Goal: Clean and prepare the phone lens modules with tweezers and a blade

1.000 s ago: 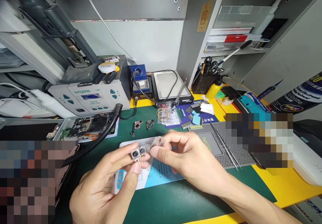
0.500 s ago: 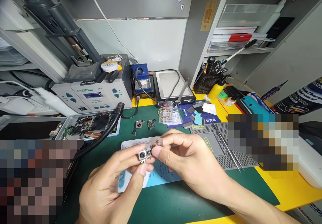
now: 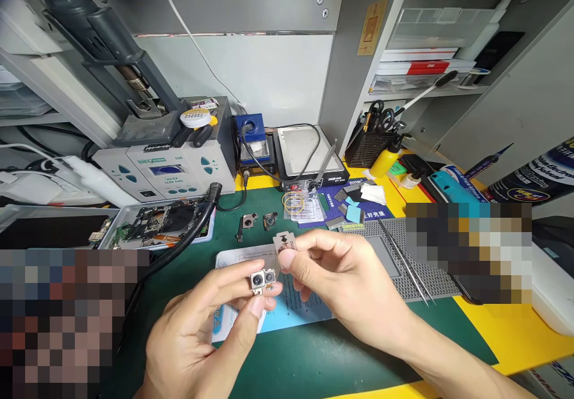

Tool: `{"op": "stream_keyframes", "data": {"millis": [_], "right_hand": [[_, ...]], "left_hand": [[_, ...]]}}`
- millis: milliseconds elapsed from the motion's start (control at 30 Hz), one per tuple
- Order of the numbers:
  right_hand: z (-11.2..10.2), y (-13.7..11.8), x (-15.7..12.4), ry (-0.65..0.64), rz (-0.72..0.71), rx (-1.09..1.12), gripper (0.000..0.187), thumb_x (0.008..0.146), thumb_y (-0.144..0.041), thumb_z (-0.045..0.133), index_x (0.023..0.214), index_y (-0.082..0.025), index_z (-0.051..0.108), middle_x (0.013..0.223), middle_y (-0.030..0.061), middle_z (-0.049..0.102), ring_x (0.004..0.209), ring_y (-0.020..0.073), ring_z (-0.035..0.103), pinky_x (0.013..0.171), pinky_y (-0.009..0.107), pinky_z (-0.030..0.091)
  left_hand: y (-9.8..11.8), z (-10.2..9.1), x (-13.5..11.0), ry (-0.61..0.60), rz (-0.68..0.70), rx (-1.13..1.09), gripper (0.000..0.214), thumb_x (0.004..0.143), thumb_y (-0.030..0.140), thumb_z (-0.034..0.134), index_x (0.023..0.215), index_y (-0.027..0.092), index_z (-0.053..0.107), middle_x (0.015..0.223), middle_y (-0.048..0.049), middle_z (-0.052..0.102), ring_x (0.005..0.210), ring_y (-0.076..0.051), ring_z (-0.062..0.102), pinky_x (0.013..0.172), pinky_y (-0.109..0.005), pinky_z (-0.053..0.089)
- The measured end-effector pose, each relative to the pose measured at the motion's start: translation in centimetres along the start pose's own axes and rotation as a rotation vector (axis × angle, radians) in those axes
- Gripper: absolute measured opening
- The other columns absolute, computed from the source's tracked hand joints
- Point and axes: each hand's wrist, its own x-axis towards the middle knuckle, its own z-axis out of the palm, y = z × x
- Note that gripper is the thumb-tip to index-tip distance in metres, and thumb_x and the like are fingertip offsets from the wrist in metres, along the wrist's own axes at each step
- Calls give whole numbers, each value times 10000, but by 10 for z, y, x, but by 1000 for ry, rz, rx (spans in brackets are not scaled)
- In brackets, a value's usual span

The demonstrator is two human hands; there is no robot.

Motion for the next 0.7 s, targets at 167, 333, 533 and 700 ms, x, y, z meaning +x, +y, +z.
{"op": "stream_keyframes", "data": {"millis": [167, 333, 533, 700], "right_hand": [[-1, 0, -4, 108, -166, -152, 219, 907, -416, 742, 795, -228, 761, 731, 24, 681, 627, 143, 557, 588, 268, 484], [-1, 1, -8, 86, -355, -316, 117, 944, -301, 711, 892, -280, 814, 817, 36, 725, 759, 180, 600, 706, 313, 495], [-3, 6, -7, 65, -323, -349, 116, 948, -299, 719, 972, -322, 830, 845, 29, 695, 809, 184, 570, 722, 316, 469], [-3, 4, -6, 96, -337, -289, 75, 951, -287, 711, 918, -302, 776, 879, 3, 712, 846, 169, 616, 739, 278, 502]], "left_hand": [[2, -2, 2, 9, -6, 24, 290, 869, 166, 660, 1123, 271, 751, 891, 15, 830, 715, -156, 775, 727, -247, 628], [0, -2, 2, -4, -34, 15, 271, 866, 189, 669, 1114, 254, 757, 888, -1, 826, 702, -165, 771, 699, -252, 635], [1, -2, 3, -9, -76, -15, 272, 863, 198, 666, 1108, 273, 756, 894, 19, 825, 721, -153, 773, 702, -235, 629], [3, -3, 5, -19, -93, -34, 274, 864, 192, 662, 1108, 282, 748, 889, 38, 828, 730, -130, 774, 690, -193, 612]]}}
